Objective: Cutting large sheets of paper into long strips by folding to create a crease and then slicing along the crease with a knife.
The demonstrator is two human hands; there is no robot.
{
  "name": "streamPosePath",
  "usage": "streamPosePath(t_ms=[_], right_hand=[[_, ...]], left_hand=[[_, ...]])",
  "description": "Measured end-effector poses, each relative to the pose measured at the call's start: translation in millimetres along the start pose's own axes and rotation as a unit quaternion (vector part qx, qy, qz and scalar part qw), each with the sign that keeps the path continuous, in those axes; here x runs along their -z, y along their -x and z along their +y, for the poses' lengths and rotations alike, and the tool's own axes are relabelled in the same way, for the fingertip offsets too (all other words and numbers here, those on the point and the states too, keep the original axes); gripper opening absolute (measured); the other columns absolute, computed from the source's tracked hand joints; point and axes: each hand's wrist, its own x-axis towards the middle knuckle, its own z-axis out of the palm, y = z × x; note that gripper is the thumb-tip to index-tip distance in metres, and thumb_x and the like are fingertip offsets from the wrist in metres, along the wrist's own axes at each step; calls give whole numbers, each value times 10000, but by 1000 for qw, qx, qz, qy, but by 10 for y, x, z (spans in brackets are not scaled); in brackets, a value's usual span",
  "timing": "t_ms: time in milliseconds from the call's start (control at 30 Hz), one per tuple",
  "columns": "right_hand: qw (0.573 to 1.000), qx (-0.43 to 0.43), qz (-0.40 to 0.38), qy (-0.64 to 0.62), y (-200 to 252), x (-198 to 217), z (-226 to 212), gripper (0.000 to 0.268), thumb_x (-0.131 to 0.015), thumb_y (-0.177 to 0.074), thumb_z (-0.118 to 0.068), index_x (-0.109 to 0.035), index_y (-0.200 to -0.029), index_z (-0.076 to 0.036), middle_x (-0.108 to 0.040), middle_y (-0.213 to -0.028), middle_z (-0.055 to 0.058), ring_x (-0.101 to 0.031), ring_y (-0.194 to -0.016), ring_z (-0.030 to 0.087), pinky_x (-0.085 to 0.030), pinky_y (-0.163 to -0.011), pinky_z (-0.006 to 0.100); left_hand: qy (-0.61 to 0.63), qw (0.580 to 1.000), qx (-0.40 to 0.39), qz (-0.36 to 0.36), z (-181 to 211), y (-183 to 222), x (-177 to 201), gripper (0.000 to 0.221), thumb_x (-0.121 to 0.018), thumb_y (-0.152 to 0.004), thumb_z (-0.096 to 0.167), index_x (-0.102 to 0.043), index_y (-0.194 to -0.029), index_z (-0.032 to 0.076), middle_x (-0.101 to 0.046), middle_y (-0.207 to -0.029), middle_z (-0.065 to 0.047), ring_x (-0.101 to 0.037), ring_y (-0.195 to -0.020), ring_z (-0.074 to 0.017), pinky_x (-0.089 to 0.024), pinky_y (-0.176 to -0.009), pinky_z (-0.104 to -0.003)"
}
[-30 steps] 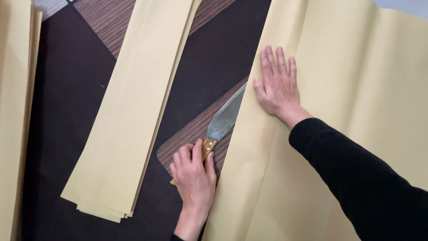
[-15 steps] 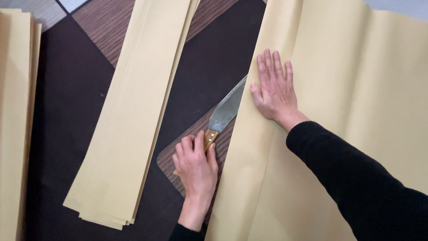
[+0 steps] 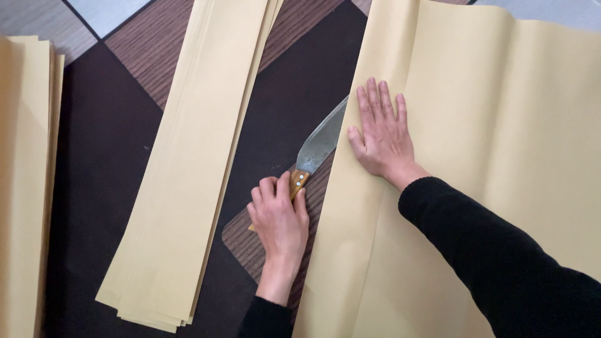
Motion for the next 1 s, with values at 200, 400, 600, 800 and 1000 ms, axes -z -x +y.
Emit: streamPosePath(t_ms=[200, 400, 600, 800, 1000], right_hand=[[1000, -11, -9, 0, -6, 39, -42, 887, -368, -1074, -484, -192, -1856, -103, -96, -1945, 173, -60, -1787, 387, -8, -1396, 670], [1000, -7, -2, 13, -5, -10, -20, 925, -366, -1059, -541, -193, -1856, -105, -107, -1943, 189, -66, -1786, 401, -22, -1396, 674], [1000, -6, -4, 15, -6, 4, -26, 925, -368, -1063, -562, -201, -1853, -108, -124, -1937, 200, -78, -1782, 407, -35, -1393, 672], [1000, -8, 2, 16, 5, 21, -37, 918, -358, -1071, -581, -206, -1850, -121, -137, -1934, 198, -98, -1780, 405, -55, -1396, 669], [1000, 0, 10, 22, 4, 13, -17, 927, -388, -1069, -593, -238, -1845, -109, -159, -1929, 211, -127, -1773, 429, -75, -1386, 694]], left_hand=[[32, 999, -9, -18, -36, 2, 14, 492, -885, -892, 340, -773, -1333, 150, -646, -1185, -66, -623, -1074, -348, -510, -833, -493], [45, 999, 6, -28, 18, 101, 27, 478, -904, -893, 310, -793, -1324, 135, -649, -1172, -53, -629, -1065, -312, -512, -840, -446], [32, 999, -6, 10, 55, -78, -130, 481, -885, -893, 347, -780, -1317, 144, -633, -1163, -41, -626, -1053, -306, -506, -837, -450], [23, 1000, -6, 7, 133, -200, -99, 437, -865, -922, 348, -783, -1302, 148, -618, -1151, -15, -620, -1036, -281, -496, -814, -433], [27, 1000, 3, -6, 195, -368, -145, 503, -902, -880, 345, -795, -1325, 136, -653, -1182, -53, -628, -1060, -329, -508, -831, -472]])
